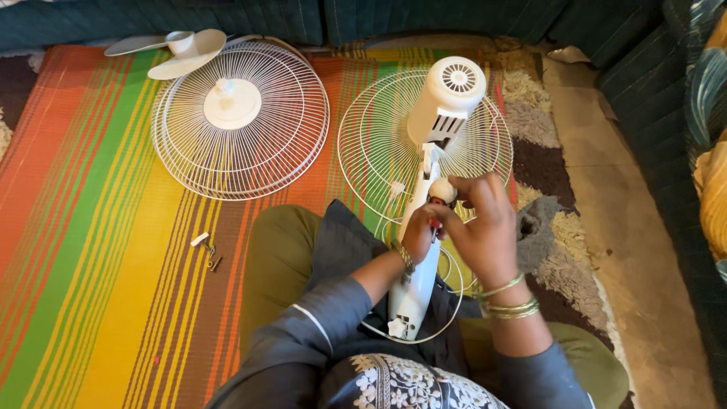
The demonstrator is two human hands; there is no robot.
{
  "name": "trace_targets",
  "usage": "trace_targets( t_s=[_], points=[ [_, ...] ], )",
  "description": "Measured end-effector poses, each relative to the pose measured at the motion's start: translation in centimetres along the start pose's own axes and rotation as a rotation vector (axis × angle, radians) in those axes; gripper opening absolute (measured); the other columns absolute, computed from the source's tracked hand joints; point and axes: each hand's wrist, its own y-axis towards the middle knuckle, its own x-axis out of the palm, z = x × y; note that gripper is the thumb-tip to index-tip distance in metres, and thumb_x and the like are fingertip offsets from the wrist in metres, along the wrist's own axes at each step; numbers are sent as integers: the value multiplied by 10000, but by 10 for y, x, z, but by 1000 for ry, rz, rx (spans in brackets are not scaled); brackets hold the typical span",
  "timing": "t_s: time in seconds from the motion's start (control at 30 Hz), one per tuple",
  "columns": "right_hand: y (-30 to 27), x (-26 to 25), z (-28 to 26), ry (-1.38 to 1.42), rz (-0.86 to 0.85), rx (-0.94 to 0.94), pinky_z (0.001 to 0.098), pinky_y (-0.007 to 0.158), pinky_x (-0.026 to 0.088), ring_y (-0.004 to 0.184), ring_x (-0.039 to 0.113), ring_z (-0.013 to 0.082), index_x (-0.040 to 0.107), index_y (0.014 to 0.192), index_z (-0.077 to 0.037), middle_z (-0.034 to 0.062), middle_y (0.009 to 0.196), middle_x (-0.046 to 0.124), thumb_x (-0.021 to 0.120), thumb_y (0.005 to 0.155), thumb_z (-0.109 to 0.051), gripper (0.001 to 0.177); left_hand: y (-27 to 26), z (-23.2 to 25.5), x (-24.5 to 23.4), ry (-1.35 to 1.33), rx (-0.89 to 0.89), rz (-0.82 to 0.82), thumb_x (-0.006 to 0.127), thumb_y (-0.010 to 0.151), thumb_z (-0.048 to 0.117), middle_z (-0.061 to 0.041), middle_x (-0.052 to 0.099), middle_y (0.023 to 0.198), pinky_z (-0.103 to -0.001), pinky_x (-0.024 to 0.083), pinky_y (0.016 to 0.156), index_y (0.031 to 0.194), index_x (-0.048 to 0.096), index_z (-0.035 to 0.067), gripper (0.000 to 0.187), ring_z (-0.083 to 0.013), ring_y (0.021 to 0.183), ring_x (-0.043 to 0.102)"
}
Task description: The person assembles a white pedestal fan while sitting on the floor. They attach the motor housing to the fan stand, secure the casing with a screwdriver, and then attach the front wire grill to complete the assembly.
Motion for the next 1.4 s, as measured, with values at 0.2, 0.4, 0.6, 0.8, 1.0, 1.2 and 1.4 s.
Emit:
trace_targets(
  t_s=[0.2,0.4,0.6,0.8,1.0,1.2,1.4],
  points=[
    [-12,10,-20,-294,161,-63,423,699,501,847,615,323,683,1139,-37,128,947,573,841,865,-259,387,-57,65,40,237,342,139,430,1118,305,-115,555,1298,-353,460,1017,1401,458,30,396,-200,1168,551],
    [-12,6,-28,-341,138,-7,433,646,490,793,610,328,695,1142,-34,139,919,570,817,874,-268,376,-57,138,60,516,581,121,626,1029,169,-149,439,1468,-403,454,1121,1506,325,38,579,-262,1322,522],
    [-12,-6,-35,-258,49,-77,448,754,497,869,609,331,693,1140,-62,119,982,617,784,871,-209,320,-11,101,42,125,255,82,649,1010,224,-39,659,951,-264,559,747,1192,563,43,270,-114,825,642],
    [10,-20,-12,93,-86,-238,428,1016,486,1190,621,345,631,1336,-36,150,1347,638,638,898,-4,439,18,90,0,135,21,-298,802,791,144,-4,647,895,-269,539,696,1080,613,67,354,-111,803,625],
    [10,-23,-7,210,-124,-89,375,926,550,1130,667,298,672,1216,-50,120,1213,659,719,891,-43,328,38,69,-12,-9,-148,-566,791,758,82,14,597,940,-285,532,735,1083,583,77,386,-109,846,592],
    [11,-16,-15,-49,-26,13,404,734,503,863,612,305,706,1086,-64,120,952,584,847,790,-204,356,4,85,33,96,51,-193,665,884,149,-17,614,1025,-277,528,814,1146,559,94,287,-121,924,600],
    [3,5,-31,-257,69,11,440,755,483,858,576,331,708,1043,-52,125,891,550,895,765,-295,414,6,68,23,221,143,-333,635,967,174,-18,604,1219,-290,508,990,1288,518,98,351,-126,1148,592]
  ],
)
